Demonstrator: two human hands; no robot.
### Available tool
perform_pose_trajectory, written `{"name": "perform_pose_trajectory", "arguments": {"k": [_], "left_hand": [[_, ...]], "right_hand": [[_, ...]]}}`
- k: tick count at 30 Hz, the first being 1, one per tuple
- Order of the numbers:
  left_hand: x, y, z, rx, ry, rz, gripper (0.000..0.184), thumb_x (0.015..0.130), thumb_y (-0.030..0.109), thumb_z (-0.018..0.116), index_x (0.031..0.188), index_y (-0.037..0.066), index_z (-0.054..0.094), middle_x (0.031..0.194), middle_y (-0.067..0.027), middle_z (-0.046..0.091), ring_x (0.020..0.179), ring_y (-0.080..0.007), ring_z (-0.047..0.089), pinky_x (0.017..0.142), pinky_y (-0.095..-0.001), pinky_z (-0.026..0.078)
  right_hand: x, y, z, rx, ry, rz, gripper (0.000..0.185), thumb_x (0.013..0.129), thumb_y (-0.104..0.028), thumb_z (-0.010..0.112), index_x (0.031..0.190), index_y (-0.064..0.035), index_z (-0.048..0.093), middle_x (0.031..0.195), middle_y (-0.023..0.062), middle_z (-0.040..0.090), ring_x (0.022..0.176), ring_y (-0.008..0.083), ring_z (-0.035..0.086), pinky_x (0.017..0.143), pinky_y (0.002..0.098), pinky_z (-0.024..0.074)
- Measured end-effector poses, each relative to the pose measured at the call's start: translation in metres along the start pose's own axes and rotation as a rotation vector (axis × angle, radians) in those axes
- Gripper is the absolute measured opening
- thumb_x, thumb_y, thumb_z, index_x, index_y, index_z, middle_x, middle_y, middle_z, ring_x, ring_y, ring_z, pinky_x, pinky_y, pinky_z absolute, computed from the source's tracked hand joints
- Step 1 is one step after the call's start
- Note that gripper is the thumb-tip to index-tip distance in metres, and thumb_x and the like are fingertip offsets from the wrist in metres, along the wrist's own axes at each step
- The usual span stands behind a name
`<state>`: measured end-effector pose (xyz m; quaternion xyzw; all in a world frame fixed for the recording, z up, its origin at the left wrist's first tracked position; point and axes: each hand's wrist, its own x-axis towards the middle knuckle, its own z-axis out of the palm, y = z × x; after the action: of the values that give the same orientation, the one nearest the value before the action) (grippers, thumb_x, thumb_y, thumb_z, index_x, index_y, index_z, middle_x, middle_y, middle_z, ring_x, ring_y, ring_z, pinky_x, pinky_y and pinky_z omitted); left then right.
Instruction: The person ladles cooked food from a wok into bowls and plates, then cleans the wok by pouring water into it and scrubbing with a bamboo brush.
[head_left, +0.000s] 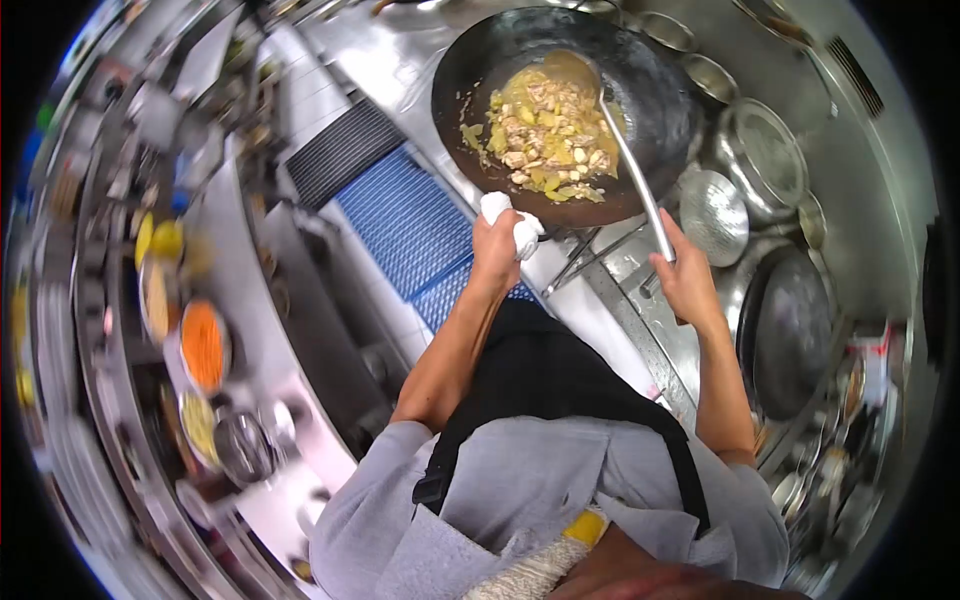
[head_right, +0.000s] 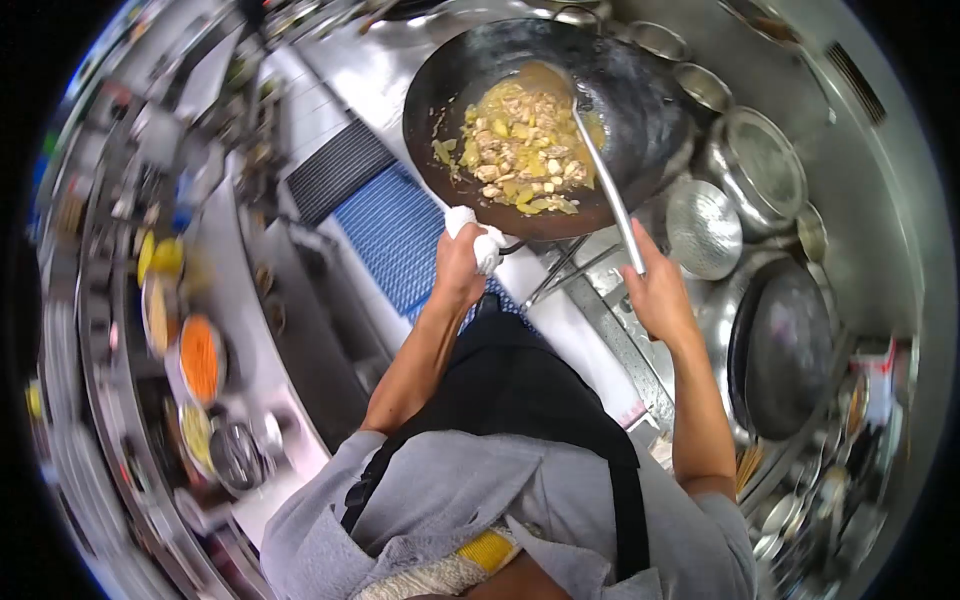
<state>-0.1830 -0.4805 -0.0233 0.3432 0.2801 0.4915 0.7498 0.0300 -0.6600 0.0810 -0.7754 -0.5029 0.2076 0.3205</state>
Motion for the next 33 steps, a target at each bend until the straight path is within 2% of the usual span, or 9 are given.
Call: {"name": "perform_pose_trajectory", "arguments": {"k": [7, 10, 14, 15, 17, 20, 25, 31, 33], "left_hand": [[-0.012, 0.013, 0.122, 0.181, 0.329, 0.104, 0.021, 0.087, 0.005, 0.052, 0.107, 0.001, 0.056, 0.089, -0.0091, 0.065, 0.072, -0.02, 0.065, 0.06, -0.0345, 0.053], [-0.026, 0.013, 0.136, 0.137, 0.471, 0.134, 0.019, 0.088, 0.005, 0.051, 0.106, 0.001, 0.056, 0.087, -0.0088, 0.064, 0.069, -0.0194, 0.065, 0.057, -0.0339, 0.052], [-0.019, 0.002, 0.16, 0.083, 0.654, 0.278, 0.012, 0.088, 0.003, 0.052, 0.099, 0.003, 0.055, 0.085, -0.0076, 0.063, 0.068, -0.0182, 0.064, 0.056, -0.0337, 0.052], [-0.016, -0.002, 0.164, 0.062, 0.681, 0.328, 0.011, 0.088, 0.003, 0.052, 0.098, 0.003, 0.055, 0.085, -0.0074, 0.063, 0.067, -0.0182, 0.064, 0.056, -0.0338, 0.052], [-0.008, -0.014, 0.155, 0.048, 0.709, 0.375, 0.012, 0.087, 0.0, 0.053, 0.098, 0.002, 0.054, 0.086, -0.0069, 0.061, 0.068, -0.0173, 0.062, 0.059, -0.0339, 0.052], [0.011, -0.029, 0.154, 0.158, 0.934, 0.381, 0.021, 0.083, 0.003, 0.058, 0.104, -0.001, 0.054, 0.087, -0.0085, 0.061, 0.069, -0.0175, 0.064, 0.06, -0.032, 0.053], [0.013, -0.042, 0.144, 0.297, 1.087, 0.314, 0.029, 0.082, 0.007, 0.061, 0.108, -0.003, 0.052, 0.09, -0.0124, 0.062, 0.072, -0.0205, 0.064, 0.063, -0.034, 0.054], [-0.009, -0.024, 0.182, 0.308, 1.185, 0.188, 0.028, 0.081, 0.006, 0.061, 0.106, -0.002, 0.052, 0.088, -0.0121, 0.061, 0.071, -0.0207, 0.064, 0.061, -0.0341, 0.054], [-0.024, -0.028, 0.187, 0.188, 1.16, 0.196, 0.024, 0.081, 0.005, 0.06, 0.103, -0.001, 0.052, 0.086, -0.0108, 0.059, 0.068, -0.0193, 0.062, 0.059, -0.0333, 0.052]], "right_hand": [[0.07, 0.077, -0.146, 0.192, -0.326, -0.196, 0.067, 0.092, -0.003, 0.062, 0.155, -0.0102, 0.041, 0.133, 0.026, 0.063, 0.102, 0.0379, 0.068, 0.094, 0.0396, 0.0497], [0.116, 0.076, -0.146, 0.034, -0.278, -0.32, 0.065, 0.093, -0.006, 0.062, 0.155, -0.0107, 0.041, 0.129, 0.028, 0.064, 0.094, 0.0401, 0.068, 0.09, 0.0407, 0.0503], [0.155, 0.07, -0.129, -0.058, -0.424, -0.25, 0.064, 0.095, -0.01, 0.061, 0.155, -0.0075, 0.038, 0.107, 0.031, 0.068, 0.086, 0.0459, 0.067, 0.084, 0.0451, 0.052], [0.155, 0.081, -0.117, 0.042, -0.462, -0.33, 0.064, 0.096, -0.011, 0.06, 0.156, -0.0093, 0.036, 0.094, 0.0277, 0.07, 0.07, 0.0389, 0.067, 0.074, 0.0459, 0.0538], [0.133, 0.057, -0.1, 0.335, -0.73, -0.081, 0.06, 0.1, -0.013, 0.058, 0.156, -0.011, 0.038, 0.076, 0.0076, 0.063, 0.051, 0.0113, 0.057, 0.046, 0.0316, 0.0493], [0.139, 0.043, -0.097, 0.616, -1.071, 0.202, 0.06, 0.102, -0.015, 0.056, 0.158, -0.0121, 0.032, 0.072, 0.002, 0.052, 0.05, 0.0105, 0.053, 0.04, 0.0288, 0.0465], [0.195, 0.037, -0.117, 0.761, -1.358, 0.453, 0.02, 0.105, -0.018, 0.052, 0.122, -0.0076, 0.051, 0.073, 0.0034, 0.053, 0.048, 0.0091, 0.048, 0.039, 0.0282, 0.0438], [0.222, 0.001, -0.141, 0.689, -1.455, 0.545, 0.024, 0.105, -0.02, 0.052, 0.126, -0.0093, 0.051, 0.073, 0.0022, 0.054, 0.046, 0.0065, 0.044, 0.038, 0.0266, 0.0412], [0.217, -0.005, -0.141, 0.74, -1.467, 0.664, 0.036, 0.106, -0.02, 0.05, 0.139, -0.0082, 0.045, 0.075, 0.003, 0.054, 0.043, 0.0038, 0.042, 0.035, 0.0233, 0.0398]]}}
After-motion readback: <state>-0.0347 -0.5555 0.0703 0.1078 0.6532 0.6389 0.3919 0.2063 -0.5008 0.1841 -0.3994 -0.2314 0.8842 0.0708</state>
